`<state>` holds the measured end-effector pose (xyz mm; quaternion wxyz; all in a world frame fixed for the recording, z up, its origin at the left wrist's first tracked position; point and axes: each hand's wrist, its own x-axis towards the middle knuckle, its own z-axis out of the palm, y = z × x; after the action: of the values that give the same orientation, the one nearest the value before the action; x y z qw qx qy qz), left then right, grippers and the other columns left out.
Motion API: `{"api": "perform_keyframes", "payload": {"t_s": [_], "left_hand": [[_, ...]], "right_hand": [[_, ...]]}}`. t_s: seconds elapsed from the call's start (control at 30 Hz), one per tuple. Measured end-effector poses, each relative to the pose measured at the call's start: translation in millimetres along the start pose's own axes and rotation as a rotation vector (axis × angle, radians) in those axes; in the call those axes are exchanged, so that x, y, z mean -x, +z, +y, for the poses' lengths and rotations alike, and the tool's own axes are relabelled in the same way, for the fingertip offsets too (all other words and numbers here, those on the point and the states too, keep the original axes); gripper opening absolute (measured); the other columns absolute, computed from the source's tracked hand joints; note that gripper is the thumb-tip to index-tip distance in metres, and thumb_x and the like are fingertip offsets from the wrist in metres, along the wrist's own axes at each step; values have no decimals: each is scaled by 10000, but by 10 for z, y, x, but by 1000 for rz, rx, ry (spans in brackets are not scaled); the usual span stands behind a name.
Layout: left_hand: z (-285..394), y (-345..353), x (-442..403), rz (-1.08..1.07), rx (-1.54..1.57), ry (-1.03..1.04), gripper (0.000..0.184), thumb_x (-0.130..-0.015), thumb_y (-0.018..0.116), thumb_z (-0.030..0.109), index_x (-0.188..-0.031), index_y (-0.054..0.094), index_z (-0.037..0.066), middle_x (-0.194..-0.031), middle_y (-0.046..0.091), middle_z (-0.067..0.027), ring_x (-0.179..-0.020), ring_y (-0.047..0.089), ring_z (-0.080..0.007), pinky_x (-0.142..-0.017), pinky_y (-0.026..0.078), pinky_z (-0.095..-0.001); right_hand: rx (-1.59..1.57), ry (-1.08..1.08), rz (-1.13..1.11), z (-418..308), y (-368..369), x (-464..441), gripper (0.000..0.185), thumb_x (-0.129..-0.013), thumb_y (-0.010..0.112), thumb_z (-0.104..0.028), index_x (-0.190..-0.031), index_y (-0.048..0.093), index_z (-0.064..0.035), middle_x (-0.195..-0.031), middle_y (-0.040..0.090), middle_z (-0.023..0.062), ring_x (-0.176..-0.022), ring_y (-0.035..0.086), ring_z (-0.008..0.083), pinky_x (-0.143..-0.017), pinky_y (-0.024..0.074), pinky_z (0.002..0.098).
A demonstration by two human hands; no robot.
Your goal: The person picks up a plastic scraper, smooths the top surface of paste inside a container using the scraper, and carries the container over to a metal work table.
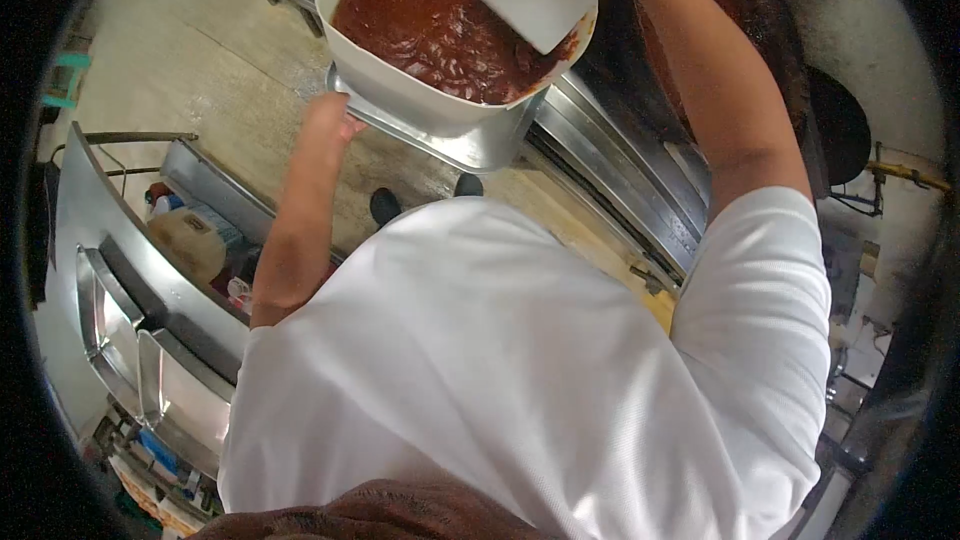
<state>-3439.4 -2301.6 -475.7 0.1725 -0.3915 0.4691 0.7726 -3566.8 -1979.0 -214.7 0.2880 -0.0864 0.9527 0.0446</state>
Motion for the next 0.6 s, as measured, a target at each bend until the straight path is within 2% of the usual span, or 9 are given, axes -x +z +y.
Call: {"api": "perform_keyframes", "payload": {"t_s": [0.03, 0.07, 0.13, 0.2, 0.27, 0.33, 0.43, 0.53, 0.6], "left_hand": [[-1, -29, -28, 1, -6, 10, 368, -961, 376, 21, -1303, 508, -10, -1282, 572, -251, -1095, 641, -419, -849, 565, -620], [-61, -70, -122, -58, 16, 11, 390, -938, 374, -7, -1306, 501, -21, -1279, 571, -251, -1102, 638, -419, -853, 567, -620], [-68, -92, -188, -119, 33, 29, 414, -914, 372, -35, -1310, 494, -33, -1276, 571, -250, -1110, 634, -419, -857, 569, -619], [-126, -64, -90, -150, 87, 18, 423, -910, 353, -39, -1313, 480, -53, -1278, 566, -255, -1112, 633, -420, -867, 575, -609], [-173, -60, -91, -171, 85, 29, 426, -908, 355, -40, -1316, 473, -61, -1277, 566, -256, -1114, 632, -420, -876, 576, -605], [-249, -66, -116, -202, 80, 32, 429, -905, 357, -42, -1320, 465, -69, -1276, 565, -257, -1116, 631, -421, -885, 577, -601], [-282, -160, -162, -231, 63, -35, 416, -907, 369, -37, -1310, 468, -69, -1252, 578, -251, -1094, 642, -407, -828, 597, -565], [-193, -235, -221, -289, -127, -158, 391, -912, 393, -29, -1292, 475, -71, -1220, 592, -245, -1054, 657, -393, -754, 601, -517], [-200, -215, -292, -331, -122, -190, 365, -909, 428, -32, -1266, 481, -88, -1192, 601, -245, -1008, 667, -390, -711, 590, -485]], "right_hand": [[-23, 95, 263, 45, 177, 64, 390, -844, 647, -309, -973, 724, 51, -909, 718, 253, -870, 706, 369, -783, 536, 462], [-32, 94, 273, 232, 427, -54, 390, -844, 647, -309, -973, 724, 51, -909, 718, 253, -870, 706, 369, -783, 536, 462], [134, 163, 557, 616, 771, -416, 356, -877, 539, -209, -1101, 669, 36, -1021, 699, 273, -951, 689, 420, -849, 543, 507], [-11, 115, 593, 230, 815, -5, 389, -873, 518, -211, -1129, 651, 50, -1012, 683, 301, -970, 669, 450, -889, 523, 505], [-31, 220, 724, 112, 938, -17, 378, -881, 531, -209, -1203, 667, -68, -1069, 701, 247, -1016, 684, 407, -898, 537, 493], [-71, 230, 728, 15, 954, 9, 360, -886, 525, -201, -1186, 669, -64, -1059, 701, 251, -1016, 678, 416, -902, 532, 506], [-105, 282, 726, -260, 909, 188, 355, -892, 532, -209, -1187, 669, -66, -1059, 700, 253, -1007, 676, 420, -908, 527, 508], [-171, 248, 874, -238, 925, 379, 370, -893, 555, -243, -1173, 662, -27, -1056, 689, 274, -1015, 660, 437, -898, 521, 508], [-504, 205, 1084, -111, 1014, 561, 371, -893, 602, -237, -1155, 652, 21, -1041, 711, 255, -969, 696, 382, -857, 531, 453]]}}
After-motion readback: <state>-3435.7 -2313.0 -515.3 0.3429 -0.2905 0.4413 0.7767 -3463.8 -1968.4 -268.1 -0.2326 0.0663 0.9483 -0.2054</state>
